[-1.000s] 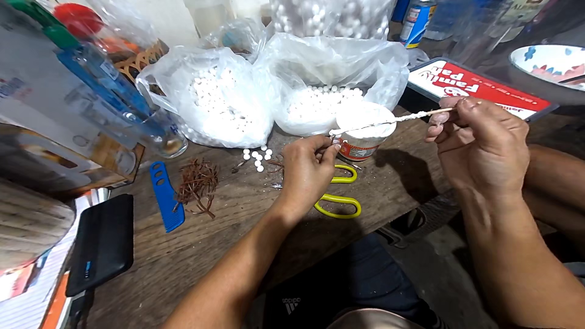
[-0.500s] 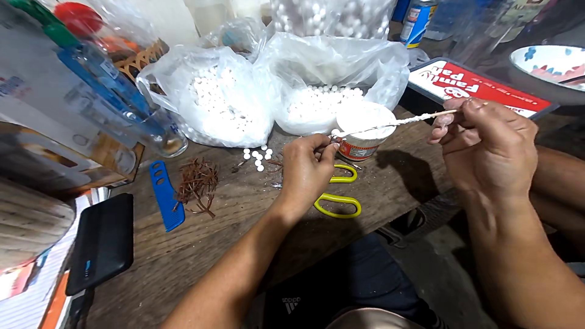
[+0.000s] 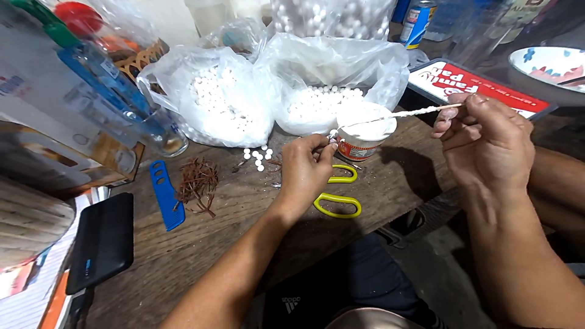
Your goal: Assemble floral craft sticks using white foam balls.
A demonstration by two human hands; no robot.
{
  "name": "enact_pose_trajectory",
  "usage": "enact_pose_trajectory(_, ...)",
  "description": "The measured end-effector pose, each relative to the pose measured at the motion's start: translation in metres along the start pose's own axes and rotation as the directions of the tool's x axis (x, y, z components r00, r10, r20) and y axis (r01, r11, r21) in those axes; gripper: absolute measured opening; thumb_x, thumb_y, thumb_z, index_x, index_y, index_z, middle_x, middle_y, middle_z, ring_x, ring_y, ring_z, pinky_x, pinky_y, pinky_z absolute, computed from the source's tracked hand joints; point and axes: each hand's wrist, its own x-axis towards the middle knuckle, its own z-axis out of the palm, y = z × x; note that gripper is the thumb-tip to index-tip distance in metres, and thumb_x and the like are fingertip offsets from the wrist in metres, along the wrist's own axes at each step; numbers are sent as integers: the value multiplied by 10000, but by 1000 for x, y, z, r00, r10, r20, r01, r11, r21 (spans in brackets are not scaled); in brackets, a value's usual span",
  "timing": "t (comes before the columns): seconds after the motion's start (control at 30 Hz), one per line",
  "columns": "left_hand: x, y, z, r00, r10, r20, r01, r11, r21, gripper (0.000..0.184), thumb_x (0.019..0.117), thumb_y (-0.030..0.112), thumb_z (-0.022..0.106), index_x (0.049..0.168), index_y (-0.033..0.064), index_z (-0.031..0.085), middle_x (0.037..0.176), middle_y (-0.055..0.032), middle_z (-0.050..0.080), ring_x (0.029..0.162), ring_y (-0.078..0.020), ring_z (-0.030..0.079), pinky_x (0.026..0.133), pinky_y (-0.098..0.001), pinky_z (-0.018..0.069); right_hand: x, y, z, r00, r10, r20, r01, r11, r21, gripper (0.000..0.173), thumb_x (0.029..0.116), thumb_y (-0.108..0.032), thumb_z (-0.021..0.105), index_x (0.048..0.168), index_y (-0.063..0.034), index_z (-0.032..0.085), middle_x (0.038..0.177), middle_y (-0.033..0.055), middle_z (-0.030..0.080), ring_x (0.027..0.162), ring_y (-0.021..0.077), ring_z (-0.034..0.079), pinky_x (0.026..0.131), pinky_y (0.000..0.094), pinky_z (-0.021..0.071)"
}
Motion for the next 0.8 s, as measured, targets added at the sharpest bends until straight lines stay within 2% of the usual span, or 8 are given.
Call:
enact_pose_trajectory(0.2, -6, -7, -19, 997, -75, -20, 74, 994, -76, 62, 957, 31, 681, 924, -14, 709, 752, -60, 671, 602, -26, 600, 577, -174, 508, 12, 3, -15, 976, -207, 60, 215, 957, -196, 319, 1063, -71, 397, 1004, -126, 705, 836, -86, 740, 677, 42, 693, 677, 210, 604)
enact_pose_trajectory(0.4, -11, -19, -67, 971, -191, -143, 168, 972, -162, 56, 935, -20, 669, 884, -15, 690, 756, 26, 692, 663, 30, 656, 668, -153, 575, 33, 24, -5, 969, -63, 241, 179, 848, -500, 214, 1044, -148, 511, 987, -90, 708, 781, -140, 654, 662, -43, 612, 658, 157, 545)
enact_pose_trajectory(0.47, -16, -25, -81, 961, -217, -172, 188, 968, -169, 64, 937, -22, 669, 882, -1, 695, 761, 48, 702, 683, 33, 668, 691, -153, 582, 36, 20, -8, 958, -105, 268, 260, 716, -648, 226, 1047, -235, 557, 1039, -74, 715, 818, -86, 635, 664, -58, 559, 650, 139, 495)
enact_pose_trajectory(0.53, -21, -33, -92, 955, -226, -192, 191, 964, -187, 69, 938, -24, 666, 889, 3, 707, 768, 52, 716, 693, 19, 685, 700, -166, 595, 31, 9, -9, 912, -248, 326, 409, 544, -733, 365, 1052, -279, 573, 1213, 29, 684, 983, 134, 644, 795, 88, 540, 749, 263, 465)
enact_pose_trajectory(0.57, -23, -36, -96, 952, -233, -197, 193, 960, -200, 72, 941, -24, 664, 891, 5, 708, 768, 52, 717, 689, 12, 689, 697, -172, 600, 26, 4, -4, 882, -318, 349, 468, 494, -733, 400, 1053, -280, 573, 1257, 55, 653, 1028, 174, 623, 830, 108, 532, 763, 262, 454)
enact_pose_trajectory(0.63, -25, -40, -98, 947, -251, -198, 207, 954, -217, 81, 940, -20, 668, 877, 16, 705, 755, 61, 711, 672, 13, 683, 680, -172, 599, 9, -5, 20, 804, -406, 434, 591, 462, -662, 348, 1049, -208, 575, 1211, 91, 654, 1038, 167, 640, 857, 56, 581, 788, 200, 493)
enact_pose_trajectory(0.7, -26, -43, -94, 947, -261, -187, 214, 948, -236, 87, 932, -25, 677, 861, 19, 700, 744, 59, 707, 664, 8, 682, 673, -177, 601, -11, -6, 52, 737, -323, 593, 669, 471, -575, 258, 1022, -122, 587, 1122, 90, 694, 971, 184, 697, 813, 131, 668, 762, 288, 570)
enact_pose_trajectory(0.8, -31, -41, -87, 953, -253, -164, 215, 952, -218, 95, 929, -25, 671, 847, 21, 688, 731, 65, 686, 649, 22, 666, 655, -162, 587, -19, 21, 88, 639, -8, 769, 687, 455, -566, 161, 954, -17, 625, 1040, 39, 750, 863, 189, 728, 753, 326, 716, 706, 510, 582)
